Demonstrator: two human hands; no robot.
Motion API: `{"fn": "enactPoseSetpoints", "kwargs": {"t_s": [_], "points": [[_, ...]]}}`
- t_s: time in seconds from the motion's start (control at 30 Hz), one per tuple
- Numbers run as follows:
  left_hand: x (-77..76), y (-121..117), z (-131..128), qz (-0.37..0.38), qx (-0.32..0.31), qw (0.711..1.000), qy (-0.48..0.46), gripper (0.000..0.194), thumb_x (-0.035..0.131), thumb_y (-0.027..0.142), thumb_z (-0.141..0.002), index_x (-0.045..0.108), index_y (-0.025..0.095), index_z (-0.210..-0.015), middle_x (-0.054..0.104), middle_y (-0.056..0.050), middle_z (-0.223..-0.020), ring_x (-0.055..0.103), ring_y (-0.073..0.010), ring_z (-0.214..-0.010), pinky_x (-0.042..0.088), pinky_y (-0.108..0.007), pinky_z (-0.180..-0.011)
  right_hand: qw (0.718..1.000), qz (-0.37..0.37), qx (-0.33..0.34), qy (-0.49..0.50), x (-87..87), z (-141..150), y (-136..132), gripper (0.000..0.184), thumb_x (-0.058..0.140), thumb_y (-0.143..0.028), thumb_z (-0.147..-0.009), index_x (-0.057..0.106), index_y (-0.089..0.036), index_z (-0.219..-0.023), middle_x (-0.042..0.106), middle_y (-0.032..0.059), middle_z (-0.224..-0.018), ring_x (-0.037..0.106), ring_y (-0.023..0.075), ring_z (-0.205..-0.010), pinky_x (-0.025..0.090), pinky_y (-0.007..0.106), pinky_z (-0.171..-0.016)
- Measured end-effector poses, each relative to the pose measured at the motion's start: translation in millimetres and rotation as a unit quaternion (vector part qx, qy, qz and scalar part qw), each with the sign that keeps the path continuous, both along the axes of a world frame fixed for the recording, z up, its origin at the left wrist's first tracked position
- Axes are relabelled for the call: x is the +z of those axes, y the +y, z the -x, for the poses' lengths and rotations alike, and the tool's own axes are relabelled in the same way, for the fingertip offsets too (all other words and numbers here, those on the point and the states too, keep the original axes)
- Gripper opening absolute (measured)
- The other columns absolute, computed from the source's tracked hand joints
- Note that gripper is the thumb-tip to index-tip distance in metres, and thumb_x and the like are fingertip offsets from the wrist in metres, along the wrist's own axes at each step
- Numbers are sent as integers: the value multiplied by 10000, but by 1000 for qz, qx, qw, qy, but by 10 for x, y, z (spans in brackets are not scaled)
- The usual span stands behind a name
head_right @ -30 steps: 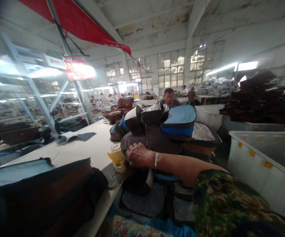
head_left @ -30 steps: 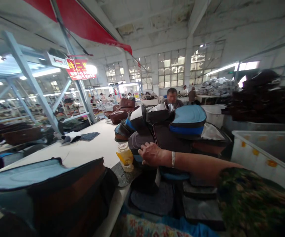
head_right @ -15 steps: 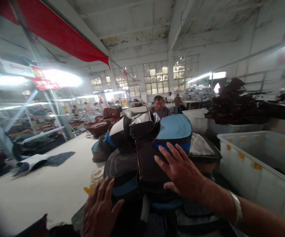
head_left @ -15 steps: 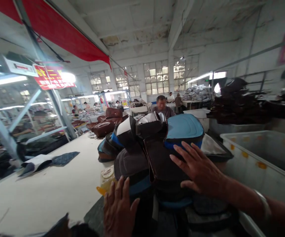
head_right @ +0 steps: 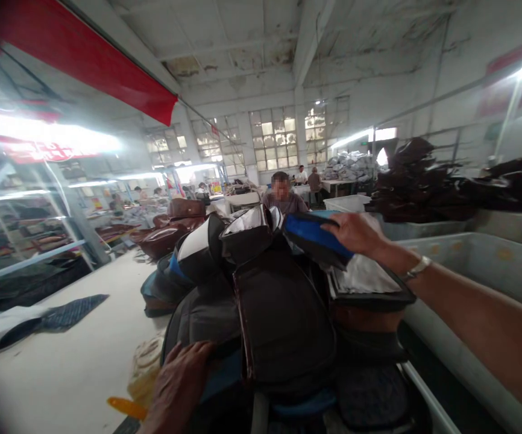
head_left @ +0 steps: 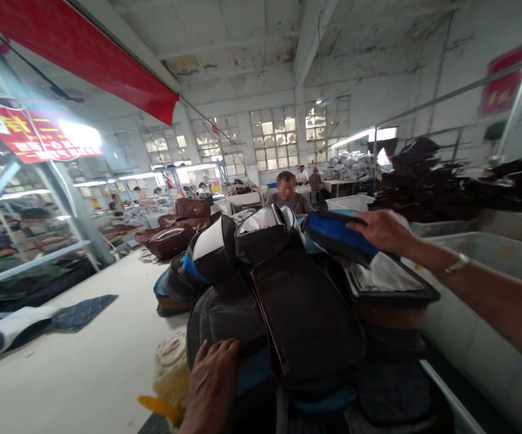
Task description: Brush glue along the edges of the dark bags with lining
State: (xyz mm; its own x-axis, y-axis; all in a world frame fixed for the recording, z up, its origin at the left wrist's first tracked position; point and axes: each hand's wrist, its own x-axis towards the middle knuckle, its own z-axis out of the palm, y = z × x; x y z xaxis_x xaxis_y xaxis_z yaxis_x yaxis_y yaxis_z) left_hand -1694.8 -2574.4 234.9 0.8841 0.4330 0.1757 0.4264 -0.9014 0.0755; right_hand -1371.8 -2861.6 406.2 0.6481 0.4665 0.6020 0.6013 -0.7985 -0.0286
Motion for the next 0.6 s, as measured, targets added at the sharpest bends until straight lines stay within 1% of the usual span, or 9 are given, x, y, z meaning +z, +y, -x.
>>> {"fn": "enactPoseSetpoints", "kwargs": {"t_s": [0.1, 0.17, 0.27, 0.33, 0.37, 0.43, 0.47, 0.53, 0.6], "points": [[112, -6, -36, 10, 4, 1000, -20, 290, 506, 222, -935, 690, 272, -1154, 708, -24, -1196, 627, -217, -1132, 402, -389, -1046, 989, -101, -99, -44, 486, -267, -78, 546, 336, -569, -982, 684, -148, -981, 691, 196, -953, 639, 313, -869, 460, 416, -727], [202, -43, -44, -4, 7, 999, -44, 299, 487, 231, -944, 682, 269, -1167, 705, -24, -1203, 630, -225, -1121, 438, -369, -988, 976, -154, -137, -73, 751, -412, -76, 606, 255, -573, -993, 656, -127, -1077, 662, 242, -1071, 622, 381, -989, 473, 480, -762], [383, -108, -67, -38, 10, 997, -68, 300, 459, 267, -965, 680, 261, -1168, 700, -25, -1217, 636, -233, -1110, 459, -363, -952, 967, -193, -127, -111, 1045, -538, 24, 633, 174, -544, -1010, 615, -120, -1171, 635, 250, -1159, 592, 427, -1083, 474, 534, -812], [513, -143, -92, -70, 8, 994, -81, 298, 452, 272, -967, 687, 260, -1150, 707, -26, -1200, 648, -241, -1083, 475, -371, -930, 969, -186, -87, -138, 1164, -576, 150, 614, 180, -515, -1020, 598, -104, -1206, 620, 246, -1205, 560, 436, -1143, 440, 565, -895], [568, -155, -104, -86, 3, 993, -87, 293, 453, 256, -961, 693, 261, -1129, 714, -25, -1180, 655, -242, -1063, 483, -376, -919, 972, -171, -59, -148, 1185, -591, 228, 586, 205, -496, -1025, 595, -102, -1218, 613, 235, -1235, 538, 431, -1182, 405, 575, -951], [639, -163, -113, -114, -16, 989, -95, 293, 460, 207, -935, 703, 266, -1087, 726, -18, -1143, 663, -239, -1036, 490, -389, -917, 981, -115, 10, -155, 1106, -633, 407, 499, 263, -427, -1035, 601, -121, -1238, 603, 183, -1294, 486, 391, -1264, 313, 568, -1052], [649, -159, -108, -126, -27, 987, -97, 308, 457, 177, -918, 703, 270, -1079, 728, -13, -1136, 665, -235, -1034, 490, -392, -924, 985, -79, 45, -148, 994, -665, 503, 447, 288, -374, -1038, 611, -140, -1240, 604, 146, -1314, 462, 355, -1299, 270, 551, -1085], [624, -138, -81, -146, -45, 983, -101, 368, 436, 118, -881, 702, 279, -1080, 730, -6, -1135, 666, -225, -1033, 491, -384, -926, 988, 1, 106, -115, 637, -759, 684, 366, 340, -261, -1027, 647, -169, -1203, 626, 85, -1301, 455, 274, -1318, 236, 510, -1109], [560, -107, -45, -168, -56, 978, -107, 420, 412, 88, -857, 701, 285, -1089, 734, -4, -1124, 671, -221, -1018, 500, -365, -899, 987, 65, 132, -62, 191, -892, 819, 244, 481, -208, -973, 691, -170, -1089, 670, 79, -1214, 518, 242, -1251, 282, 519, -1111]]}}
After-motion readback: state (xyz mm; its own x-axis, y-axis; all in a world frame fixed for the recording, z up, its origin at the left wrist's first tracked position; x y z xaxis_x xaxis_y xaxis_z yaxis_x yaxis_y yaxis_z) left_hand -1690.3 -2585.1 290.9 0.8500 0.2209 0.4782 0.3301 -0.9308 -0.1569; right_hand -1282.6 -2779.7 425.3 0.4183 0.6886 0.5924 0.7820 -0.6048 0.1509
